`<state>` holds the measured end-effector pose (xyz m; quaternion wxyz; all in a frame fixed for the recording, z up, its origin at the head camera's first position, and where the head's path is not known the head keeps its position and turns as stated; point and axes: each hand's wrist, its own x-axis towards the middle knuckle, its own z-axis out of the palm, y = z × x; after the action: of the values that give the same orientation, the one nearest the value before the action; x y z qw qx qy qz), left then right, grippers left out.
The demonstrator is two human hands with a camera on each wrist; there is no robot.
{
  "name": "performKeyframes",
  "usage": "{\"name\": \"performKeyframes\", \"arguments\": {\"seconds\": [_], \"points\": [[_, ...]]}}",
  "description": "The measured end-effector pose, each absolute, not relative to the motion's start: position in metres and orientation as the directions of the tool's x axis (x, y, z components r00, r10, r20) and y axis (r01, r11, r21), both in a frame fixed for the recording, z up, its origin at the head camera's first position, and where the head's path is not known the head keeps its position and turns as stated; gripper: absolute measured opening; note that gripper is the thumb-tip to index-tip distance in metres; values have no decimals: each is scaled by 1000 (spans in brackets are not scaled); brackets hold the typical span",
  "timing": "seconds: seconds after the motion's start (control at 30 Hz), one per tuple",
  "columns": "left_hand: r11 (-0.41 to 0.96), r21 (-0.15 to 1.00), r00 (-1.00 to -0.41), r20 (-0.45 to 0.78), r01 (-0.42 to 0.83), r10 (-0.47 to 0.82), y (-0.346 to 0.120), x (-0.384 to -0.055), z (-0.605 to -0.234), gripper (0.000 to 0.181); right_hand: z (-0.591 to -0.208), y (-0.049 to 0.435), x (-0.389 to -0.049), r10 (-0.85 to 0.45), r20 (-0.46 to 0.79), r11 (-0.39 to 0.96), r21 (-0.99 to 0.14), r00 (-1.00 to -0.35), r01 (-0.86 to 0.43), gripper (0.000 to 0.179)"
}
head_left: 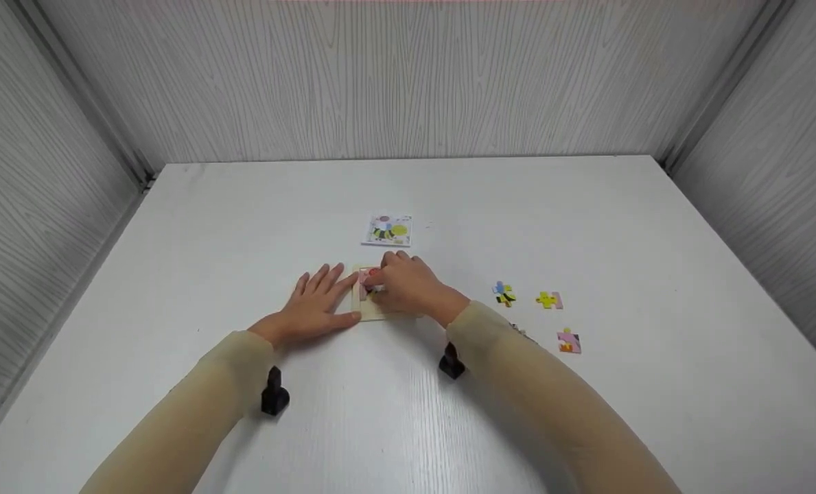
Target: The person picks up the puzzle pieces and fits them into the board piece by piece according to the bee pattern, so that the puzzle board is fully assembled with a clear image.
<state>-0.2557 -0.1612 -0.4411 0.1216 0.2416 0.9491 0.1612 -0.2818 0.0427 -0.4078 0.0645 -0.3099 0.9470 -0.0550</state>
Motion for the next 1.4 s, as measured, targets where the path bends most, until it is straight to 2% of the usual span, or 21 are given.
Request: {"name": "performKeyframes", "arguments": {"seconds": [0.27, 0.47, 0.7, 1.07, 1.23, 1.4], "points": [[824, 368, -853, -132, 431, 505, -162, -255, -442, 77, -410, 44, -280, -625, -47, 780, -74, -779, -622, 29], [829, 357, -854, -139, 430, 502, -161, -256, -442, 78, -410, 43, -282, -619, -57, 784, -115, -784, -610, 27], [831, 353, -853, -142, 429, 501, -163, -257, -442, 78, -409, 41, -283, -612, -64, 790, -86, -788, -607, 28], [826, 354, -851, -130, 439, 508, -161, -255, -443, 78, -410, 41, -282, -586, -78, 808, -125, -806, -576, 32], [831, 348, -856, -129, 434, 501, -162, -256, -443, 77, -408, 46, -281, -611, -106, 791, -127, -785, -598, 33], [835, 352, -854, -154, 422, 496, -162, -255, -443, 78, -408, 48, -280, -654, -142, 756, -73, -743, -651, 37]]}}
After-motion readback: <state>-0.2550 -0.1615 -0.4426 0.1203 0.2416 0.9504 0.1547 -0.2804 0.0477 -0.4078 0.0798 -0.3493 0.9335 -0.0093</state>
